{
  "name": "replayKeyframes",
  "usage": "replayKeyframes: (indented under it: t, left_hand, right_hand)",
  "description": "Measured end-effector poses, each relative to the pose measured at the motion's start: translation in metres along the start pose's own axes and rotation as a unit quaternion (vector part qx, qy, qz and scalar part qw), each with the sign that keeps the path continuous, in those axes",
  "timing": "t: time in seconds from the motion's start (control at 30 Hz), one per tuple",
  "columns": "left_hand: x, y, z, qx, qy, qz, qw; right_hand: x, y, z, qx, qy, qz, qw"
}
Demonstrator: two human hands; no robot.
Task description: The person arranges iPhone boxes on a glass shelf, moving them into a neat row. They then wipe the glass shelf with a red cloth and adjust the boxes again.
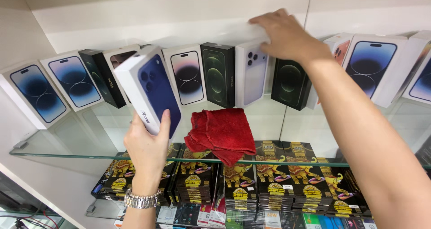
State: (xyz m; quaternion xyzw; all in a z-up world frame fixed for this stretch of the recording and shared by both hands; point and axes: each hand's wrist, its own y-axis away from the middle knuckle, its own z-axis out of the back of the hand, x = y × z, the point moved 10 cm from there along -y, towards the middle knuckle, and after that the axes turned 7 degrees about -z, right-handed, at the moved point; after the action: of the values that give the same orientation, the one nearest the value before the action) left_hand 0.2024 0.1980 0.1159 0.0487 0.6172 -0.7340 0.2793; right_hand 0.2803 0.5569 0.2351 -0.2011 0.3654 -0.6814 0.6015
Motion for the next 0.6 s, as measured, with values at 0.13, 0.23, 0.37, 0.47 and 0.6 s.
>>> replayKeyframes:
  t: [0.13, 0.23, 0.37, 0.47, 0.6]
  left_hand:
    - [-0.033, -0.002, 0.000, -0.006, 0.072, -0.015, 0.997]
    - [-0.062, 0.003, -0.018, 0.004, 0.093, -0.024, 0.995]
    - [-0.094, 0.010, -0.046, 0.033, 0.097, -0.025, 0.994]
    - [-0.101, 0.018, -0.061, 0.057, 0.096, -0.012, 0.994]
    - [-0.105, 0.024, -0.070, 0.060, 0.101, -0.018, 0.993]
  right_hand:
    - [-0.079, 0.056, 0.039, -0.011, 0.098, -0.130, 0.987]
    - [-0.101, 0.084, 0.035, -0.008, 0.125, -0.124, 0.984]
    - [-0.105, 0.082, 0.018, -0.001, 0.092, -0.083, 0.992]
    - [-0.104, 0.073, -0.001, 0.035, 0.070, -0.103, 0.992]
    - [-0.093, 0.070, -0.004, 0.016, 0.073, -0.101, 0.992]
